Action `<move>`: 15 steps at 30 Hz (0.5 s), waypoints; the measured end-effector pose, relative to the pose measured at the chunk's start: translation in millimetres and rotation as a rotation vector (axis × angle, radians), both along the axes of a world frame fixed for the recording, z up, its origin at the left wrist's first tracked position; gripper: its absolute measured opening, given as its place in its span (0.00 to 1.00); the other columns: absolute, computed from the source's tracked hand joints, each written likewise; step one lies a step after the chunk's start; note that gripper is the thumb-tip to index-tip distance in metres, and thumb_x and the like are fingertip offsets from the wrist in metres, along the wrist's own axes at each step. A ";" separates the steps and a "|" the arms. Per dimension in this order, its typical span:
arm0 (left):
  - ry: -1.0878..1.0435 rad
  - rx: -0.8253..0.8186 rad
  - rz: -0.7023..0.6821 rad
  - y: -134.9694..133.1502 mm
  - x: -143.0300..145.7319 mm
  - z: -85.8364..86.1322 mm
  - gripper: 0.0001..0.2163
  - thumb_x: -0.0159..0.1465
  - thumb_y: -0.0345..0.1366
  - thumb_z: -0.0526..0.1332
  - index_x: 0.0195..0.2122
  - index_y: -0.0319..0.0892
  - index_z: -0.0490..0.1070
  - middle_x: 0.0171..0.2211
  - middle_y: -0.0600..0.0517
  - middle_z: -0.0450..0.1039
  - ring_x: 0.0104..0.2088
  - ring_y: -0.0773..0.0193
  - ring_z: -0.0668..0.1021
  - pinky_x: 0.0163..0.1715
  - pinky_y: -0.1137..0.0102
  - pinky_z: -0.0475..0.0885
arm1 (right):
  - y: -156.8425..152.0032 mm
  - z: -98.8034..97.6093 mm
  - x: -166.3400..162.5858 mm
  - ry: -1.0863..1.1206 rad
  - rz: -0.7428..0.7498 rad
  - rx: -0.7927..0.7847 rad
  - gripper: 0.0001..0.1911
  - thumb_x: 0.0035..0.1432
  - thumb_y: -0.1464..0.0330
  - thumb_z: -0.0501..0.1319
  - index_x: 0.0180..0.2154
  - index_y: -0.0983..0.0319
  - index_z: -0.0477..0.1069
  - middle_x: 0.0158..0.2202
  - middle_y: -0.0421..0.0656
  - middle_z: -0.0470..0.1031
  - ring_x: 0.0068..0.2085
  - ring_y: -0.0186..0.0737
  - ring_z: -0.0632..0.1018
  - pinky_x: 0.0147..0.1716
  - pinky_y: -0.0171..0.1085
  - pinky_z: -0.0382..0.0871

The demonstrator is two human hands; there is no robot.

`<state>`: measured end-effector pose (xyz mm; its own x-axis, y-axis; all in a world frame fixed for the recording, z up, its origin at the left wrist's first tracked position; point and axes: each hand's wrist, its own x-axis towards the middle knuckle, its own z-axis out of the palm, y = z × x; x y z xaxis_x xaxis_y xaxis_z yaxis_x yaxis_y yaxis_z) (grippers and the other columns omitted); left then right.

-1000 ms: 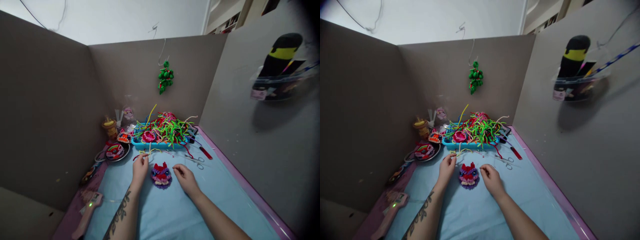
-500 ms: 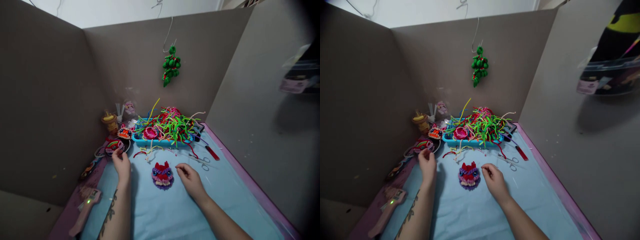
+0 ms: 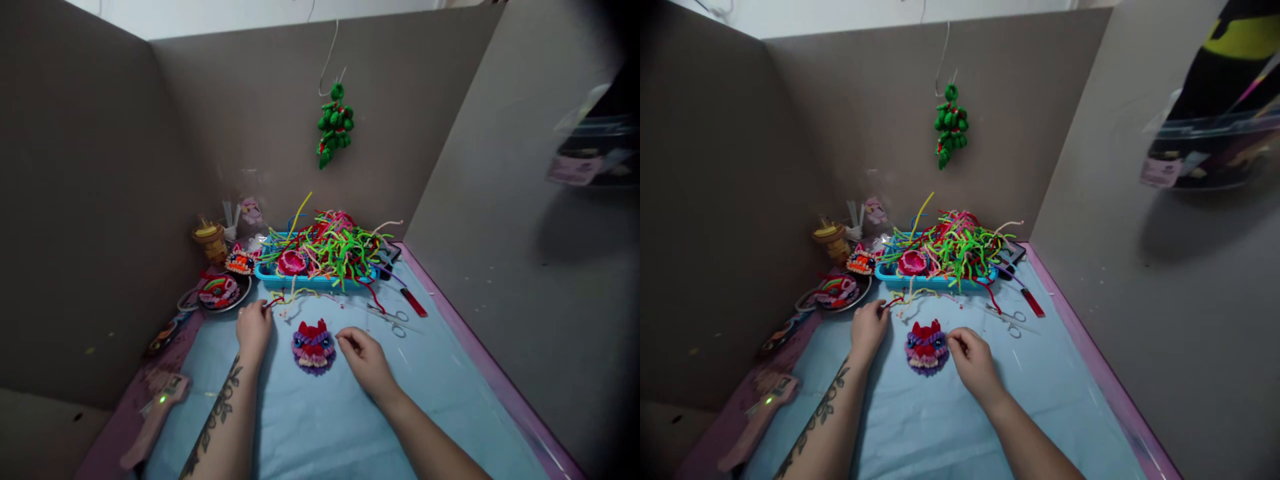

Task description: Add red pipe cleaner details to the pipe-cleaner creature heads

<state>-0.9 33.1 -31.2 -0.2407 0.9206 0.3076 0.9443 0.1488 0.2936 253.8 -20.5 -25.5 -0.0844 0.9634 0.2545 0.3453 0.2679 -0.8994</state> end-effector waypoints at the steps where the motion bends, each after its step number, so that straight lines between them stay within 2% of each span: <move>1: 0.001 -0.006 0.002 -0.1 0.7 0.4 0.13 0.61 0.36 0.55 0.41 0.40 0.75 0.35 0.42 0.77 0.38 0.52 0.75 0.39 0.63 0.66 | 0.0 0.0 0.4 -0.006 0.003 0.002 0.10 0.58 0.65 0.56 0.30 0.61 0.72 0.28 0.43 0.75 0.31 0.39 0.74 0.30 0.34 0.67; 5: -0.024 -0.009 0.005 -0.9 2.8 2.5 0.13 0.61 0.36 0.54 0.44 0.40 0.73 0.33 0.44 0.77 0.37 0.52 0.75 0.37 0.64 0.66 | 0.8 -0.3 3.0 -0.017 0.000 0.026 0.09 0.58 0.66 0.56 0.31 0.61 0.72 0.30 0.43 0.75 0.32 0.40 0.75 0.32 0.35 0.67; 8: -0.053 0.026 0.051 -1.6 -0.7 5.0 0.14 0.62 0.35 0.53 0.46 0.38 0.72 0.36 0.43 0.77 0.38 0.51 0.75 0.39 0.63 0.67 | 1.2 0.0 3.4 -0.019 -0.022 0.029 0.09 0.58 0.66 0.56 0.30 0.62 0.72 0.29 0.43 0.75 0.32 0.40 0.74 0.31 0.35 0.67; 12: -0.054 0.110 0.085 -4.2 -8.6 11.9 0.13 0.62 0.32 0.51 0.40 0.37 0.74 0.36 0.41 0.76 0.40 0.50 0.75 0.43 0.60 0.66 | 0.8 2.7 4.0 -0.026 0.006 0.029 0.08 0.58 0.67 0.56 0.30 0.61 0.72 0.29 0.43 0.74 0.32 0.40 0.74 0.32 0.35 0.66; 15: -0.105 0.237 0.083 -10.3 -6.5 19.8 0.12 0.62 0.35 0.51 0.35 0.38 0.75 0.35 0.41 0.74 0.40 0.51 0.74 0.44 0.59 0.66 | 1.2 11.2 12.7 -0.011 0.013 0.091 0.08 0.59 0.67 0.55 0.31 0.61 0.72 0.31 0.44 0.73 0.35 0.41 0.74 0.34 0.36 0.67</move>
